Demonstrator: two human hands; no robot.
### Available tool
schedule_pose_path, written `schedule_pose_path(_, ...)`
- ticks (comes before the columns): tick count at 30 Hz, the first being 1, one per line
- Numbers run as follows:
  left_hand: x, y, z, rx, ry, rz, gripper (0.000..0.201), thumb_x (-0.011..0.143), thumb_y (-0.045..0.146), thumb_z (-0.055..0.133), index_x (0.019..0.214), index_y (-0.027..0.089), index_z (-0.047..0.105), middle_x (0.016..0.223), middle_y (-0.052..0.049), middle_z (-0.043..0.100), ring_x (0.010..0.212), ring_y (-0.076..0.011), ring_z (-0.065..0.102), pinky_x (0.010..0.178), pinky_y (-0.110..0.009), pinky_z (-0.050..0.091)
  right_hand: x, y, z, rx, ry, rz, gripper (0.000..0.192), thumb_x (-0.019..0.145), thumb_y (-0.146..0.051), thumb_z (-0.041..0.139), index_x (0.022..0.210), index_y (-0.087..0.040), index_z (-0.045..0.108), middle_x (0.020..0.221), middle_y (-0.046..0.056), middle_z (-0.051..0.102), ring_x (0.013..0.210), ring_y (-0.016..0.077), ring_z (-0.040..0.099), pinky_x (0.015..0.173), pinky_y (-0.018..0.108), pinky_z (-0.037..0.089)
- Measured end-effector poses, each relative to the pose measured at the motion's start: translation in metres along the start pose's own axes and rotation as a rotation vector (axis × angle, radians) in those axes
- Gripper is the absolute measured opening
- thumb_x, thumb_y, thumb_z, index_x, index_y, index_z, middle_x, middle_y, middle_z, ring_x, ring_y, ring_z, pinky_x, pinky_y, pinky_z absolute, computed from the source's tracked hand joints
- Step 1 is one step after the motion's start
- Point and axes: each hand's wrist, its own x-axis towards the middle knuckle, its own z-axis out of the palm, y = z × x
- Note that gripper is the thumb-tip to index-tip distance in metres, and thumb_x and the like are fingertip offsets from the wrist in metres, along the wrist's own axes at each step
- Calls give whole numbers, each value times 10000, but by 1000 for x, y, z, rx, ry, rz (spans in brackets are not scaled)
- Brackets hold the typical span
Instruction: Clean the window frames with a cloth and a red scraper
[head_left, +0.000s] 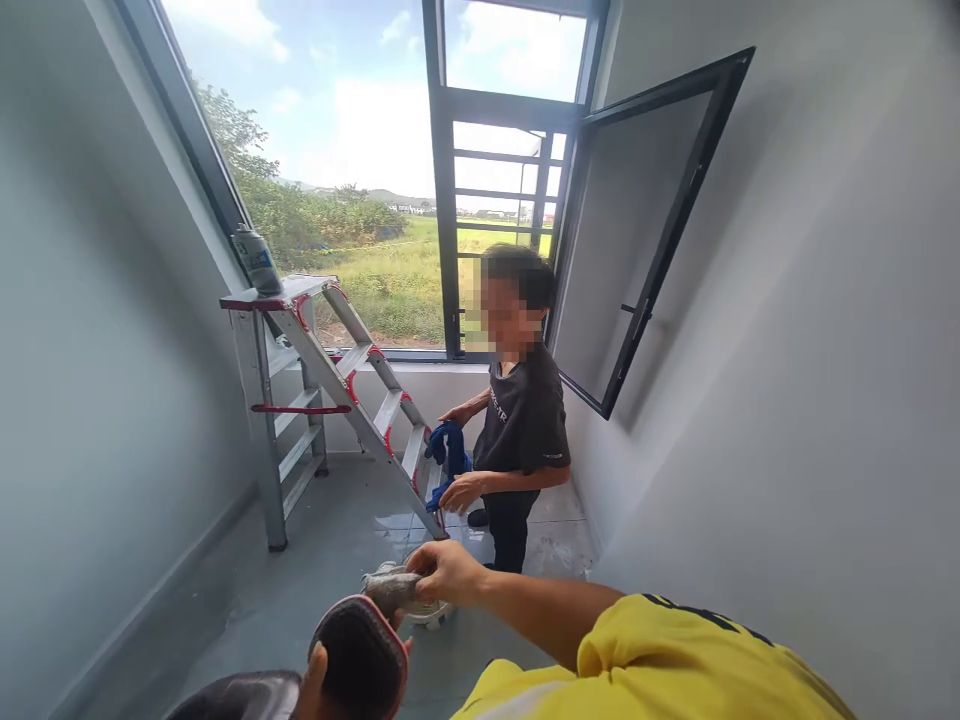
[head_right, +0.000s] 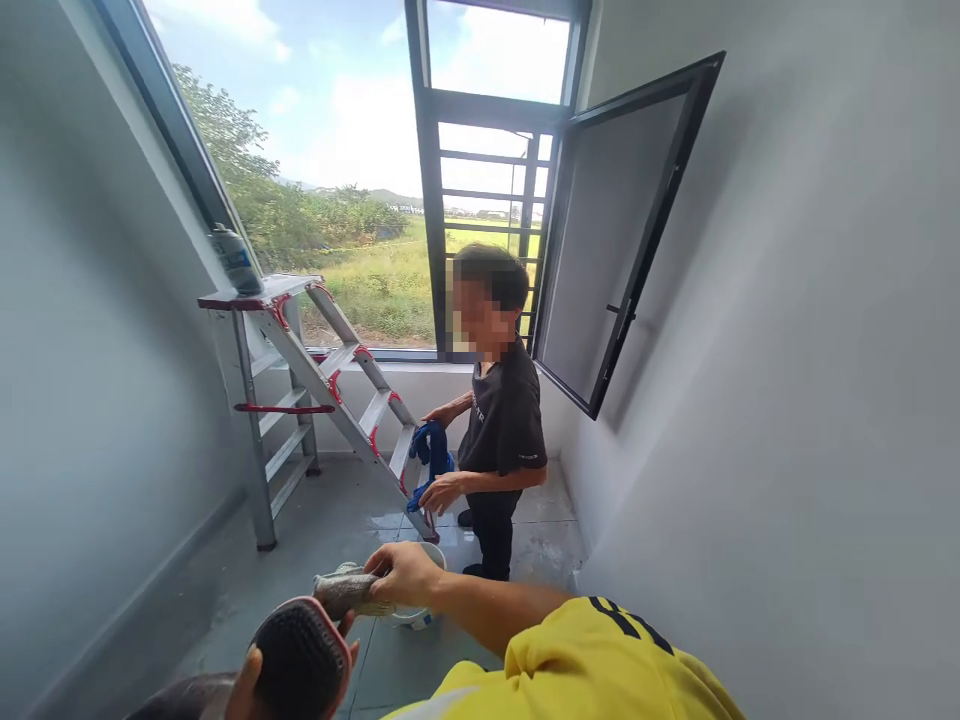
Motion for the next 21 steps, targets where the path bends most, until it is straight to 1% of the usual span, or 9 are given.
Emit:
schedule_pose_path(2,1,-4,8,5,24,48,397,816,379,577,1206,451,595,1202,10,621,1055,-296,613,898,-443,475,-3,-4,-6,15,17,-20,248,602,-58,606,818,-135,702,680,-25,588,617,79,493,553,172,373)
schedule_pose_path(4,1,-5,16,13,59,106,414,811,366,580,1214,460,585,1231,33,601,1051,-289,619,886,-446,482,-4,-7,-9,52,28,-37,230,614,-68,570,796,-127,697,663,-21,578,601,80,485,539,180,359)
schedule_pose_path(6,0,-6,23,39,119,146,449,800,325,579,1224,476,569,1246,51,589,1022,-282,637,868,-445,491,-4,-8,-11,102,23,-46,206,610,-93,577,782,-126,685,658,-23,569,590,81,475,530,188,347)
schedule_pose_path(8,-2,-6,28,81,182,152,492,791,279,571,1239,481,552,1250,55,589,1037,-273,628,866,-432,490,-2,-9,-10,168,27,-48,160,602,-139,615,754,-131,664,641,-31,550,578,78,455,533,194,335)
schedule_pose_path(10,-4,-7,29,119,235,144,518,781,251,567,1250,470,547,1250,55,593,1132,-269,561,892,-422,472,0,-11,-8,266,62,-49,139,604,-198,640,729,-138,637,622,-41,529,567,71,434,544,199,320)
schedule_pose_path(12,-7,-9,28,139,266,132,506,792,261,557,1262,449,548,1260,56,589,1245,-258,436,939,-424,438,2,-12,-6,376,117,-55,154,611,-248,645,720,-146,609,612,-47,515,565,67,418,557,203,305)
schedule_pose_path(15,-13,-13,26,131,293,129,464,827,284,532,1266,433,552,1259,64,592,1315,-238,309,995,-439,390,4,-12,-5,499,175,-48,197,607,-305,650,713,-158,570,617,-50,505,578,70,411,573,207,299)
schedule_pose_path(18,-21,-16,25,107,304,123,485,835,286,527,1292,446,518,1261,70,591,1324,-231,308,1005,-462,381,5,-4,-8,584,200,17,230,577,-322,661,693,-169,535,609,-54,487,573,72,403,572,211,298)
schedule_pose_path(21,-29,-20,28,73,323,115,551,810,269,554,1322,458,479,1269,50,592,1321,-233,327,994,-450,400,6,11,-12,657,198,157,273,519,-314,681,683,-175,513,600,-52,482,557,78,418,553,218,301)
